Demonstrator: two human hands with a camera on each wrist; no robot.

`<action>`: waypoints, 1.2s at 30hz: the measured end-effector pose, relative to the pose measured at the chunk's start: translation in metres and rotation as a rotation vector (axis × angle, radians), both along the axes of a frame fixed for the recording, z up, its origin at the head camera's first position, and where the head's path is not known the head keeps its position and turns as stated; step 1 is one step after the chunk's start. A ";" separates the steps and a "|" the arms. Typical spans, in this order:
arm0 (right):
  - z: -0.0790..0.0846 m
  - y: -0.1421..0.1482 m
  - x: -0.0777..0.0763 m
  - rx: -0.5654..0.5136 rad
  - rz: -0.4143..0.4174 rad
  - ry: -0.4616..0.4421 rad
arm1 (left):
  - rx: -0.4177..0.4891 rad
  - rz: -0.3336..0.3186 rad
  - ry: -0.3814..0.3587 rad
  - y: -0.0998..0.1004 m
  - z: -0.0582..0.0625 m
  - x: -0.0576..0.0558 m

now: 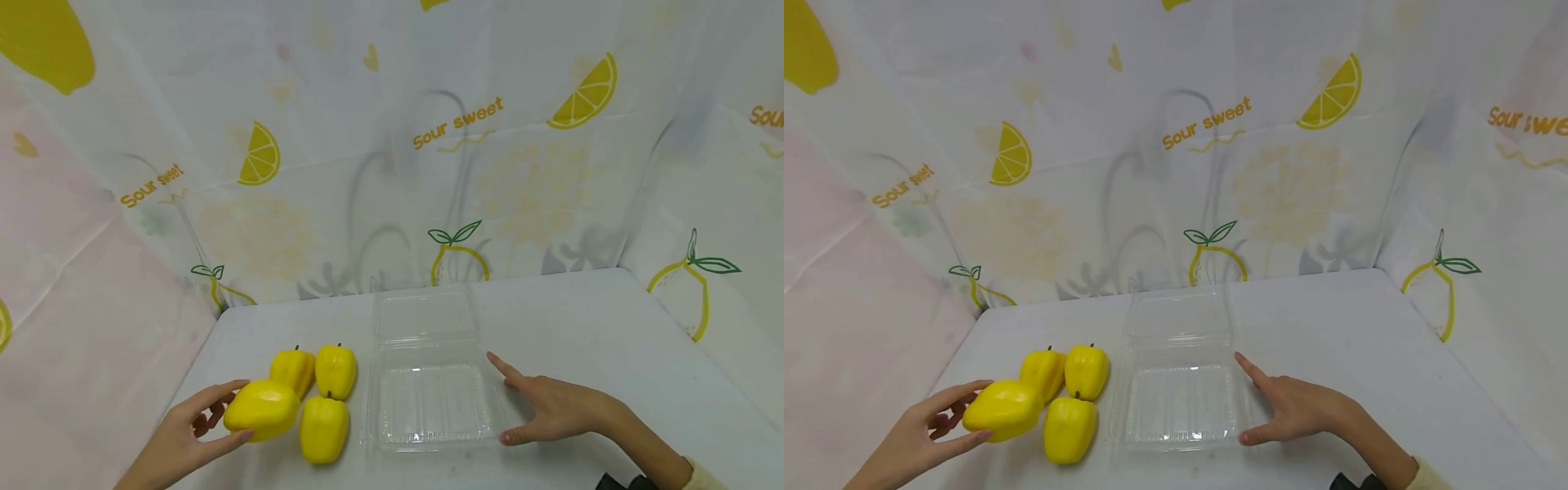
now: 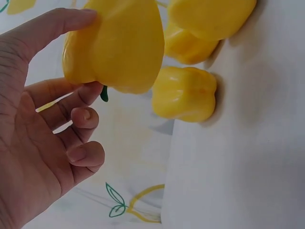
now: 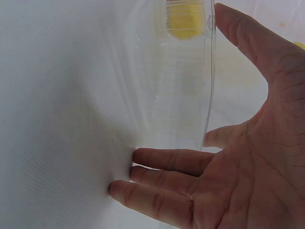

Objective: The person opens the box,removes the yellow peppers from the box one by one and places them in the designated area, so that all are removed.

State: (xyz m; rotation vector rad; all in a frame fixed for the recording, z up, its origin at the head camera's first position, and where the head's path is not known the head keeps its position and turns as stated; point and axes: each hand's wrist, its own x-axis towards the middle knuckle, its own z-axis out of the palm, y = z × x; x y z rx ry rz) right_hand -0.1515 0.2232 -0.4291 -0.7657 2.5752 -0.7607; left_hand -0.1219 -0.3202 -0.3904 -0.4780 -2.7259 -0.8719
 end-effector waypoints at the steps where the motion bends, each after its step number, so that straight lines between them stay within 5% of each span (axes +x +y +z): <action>1: 0.000 0.000 0.000 0.000 0.000 -0.002 | -0.009 0.003 -0.013 -0.002 0.000 0.000; 15: 0.001 0.000 0.002 -0.008 -0.003 0.000 | -0.032 -0.025 -0.198 -0.021 -0.012 -0.004; 26: 0.000 0.000 0.001 -0.006 -0.004 -0.003 | -0.022 -0.186 -0.158 -0.026 -0.031 -0.012; 36: 0.002 0.000 0.001 -0.012 0.007 0.001 | 0.019 -0.302 -0.224 -0.028 -0.041 -0.018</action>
